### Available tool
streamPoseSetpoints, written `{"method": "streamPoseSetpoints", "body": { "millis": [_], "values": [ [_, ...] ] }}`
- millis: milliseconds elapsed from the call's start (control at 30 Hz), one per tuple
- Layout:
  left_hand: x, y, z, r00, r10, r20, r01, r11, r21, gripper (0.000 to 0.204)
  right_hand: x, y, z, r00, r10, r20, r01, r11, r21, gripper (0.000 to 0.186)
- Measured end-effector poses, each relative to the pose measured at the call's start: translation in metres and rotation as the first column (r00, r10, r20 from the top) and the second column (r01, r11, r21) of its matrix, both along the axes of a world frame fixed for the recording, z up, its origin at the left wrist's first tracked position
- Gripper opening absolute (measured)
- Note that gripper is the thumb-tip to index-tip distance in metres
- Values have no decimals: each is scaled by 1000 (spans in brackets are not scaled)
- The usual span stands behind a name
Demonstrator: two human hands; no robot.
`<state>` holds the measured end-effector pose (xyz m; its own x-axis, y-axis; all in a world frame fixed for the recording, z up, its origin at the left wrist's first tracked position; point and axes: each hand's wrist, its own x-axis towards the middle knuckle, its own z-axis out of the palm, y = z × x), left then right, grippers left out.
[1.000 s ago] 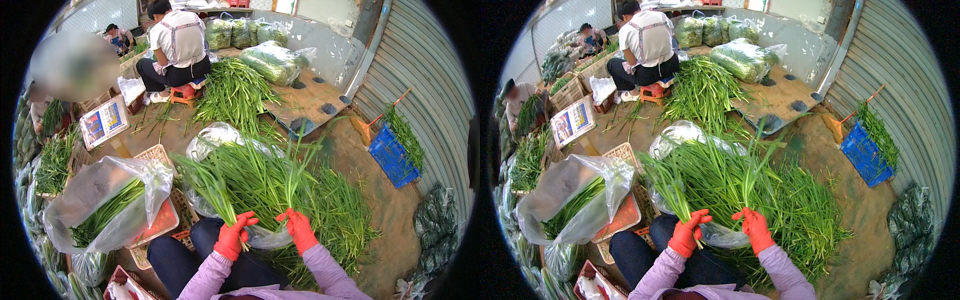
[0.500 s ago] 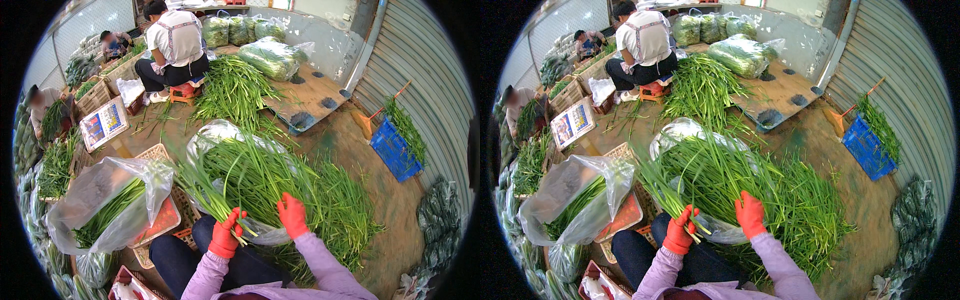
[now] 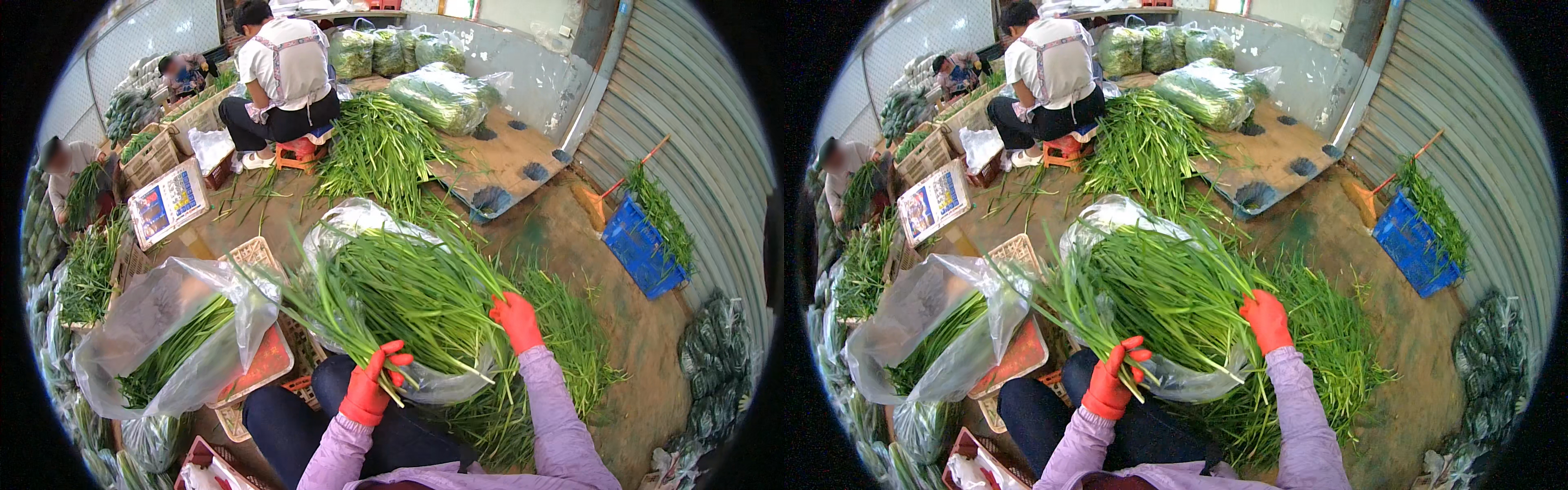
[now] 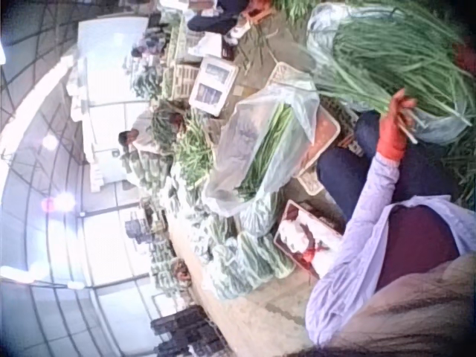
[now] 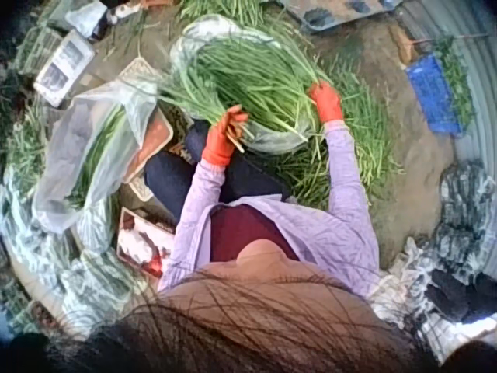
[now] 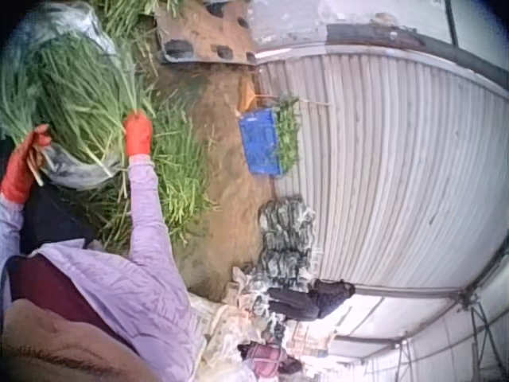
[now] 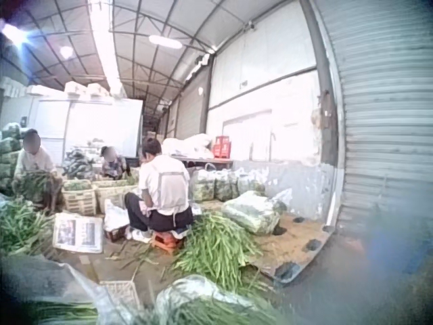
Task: The person sorts bunches of green leafy vegetables by hand and places them into clear plastic bags.
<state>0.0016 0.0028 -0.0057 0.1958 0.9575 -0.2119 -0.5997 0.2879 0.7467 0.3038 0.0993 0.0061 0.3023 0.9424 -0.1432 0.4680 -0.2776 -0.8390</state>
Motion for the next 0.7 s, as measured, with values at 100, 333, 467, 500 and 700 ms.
{"method": "streamPoseSetpoints", "body": {
  "millis": [100, 333, 467, 500, 700],
  "values": [
    [0, -2, -25, 994, 72, 82, -79, 994, 78, 52, -11, -2, -24, 627, 200, 753, -338, 940, 32, 28],
    [-5, -1, -18, 959, 88, 269, -69, 994, -80, 47, -101, 10, -44, 428, -7, 904, -449, 866, 220, 88],
    [2, 4, -19, 965, 46, 259, -35, 998, -44, 49, -105, 23, -103, 221, 141, 965, -237, 968, -87, 57],
    [-3, 2, -19, 966, 56, 251, -46, 998, -46, 49, -116, 15, -108, 196, 237, 952, -339, 927, -161, 50],
    [-2, 0, -21, 956, 81, 282, -68, 996, -56, 49, -125, -59, -109, 89, 478, 874, -696, 657, -289, 41]
  ]
}}
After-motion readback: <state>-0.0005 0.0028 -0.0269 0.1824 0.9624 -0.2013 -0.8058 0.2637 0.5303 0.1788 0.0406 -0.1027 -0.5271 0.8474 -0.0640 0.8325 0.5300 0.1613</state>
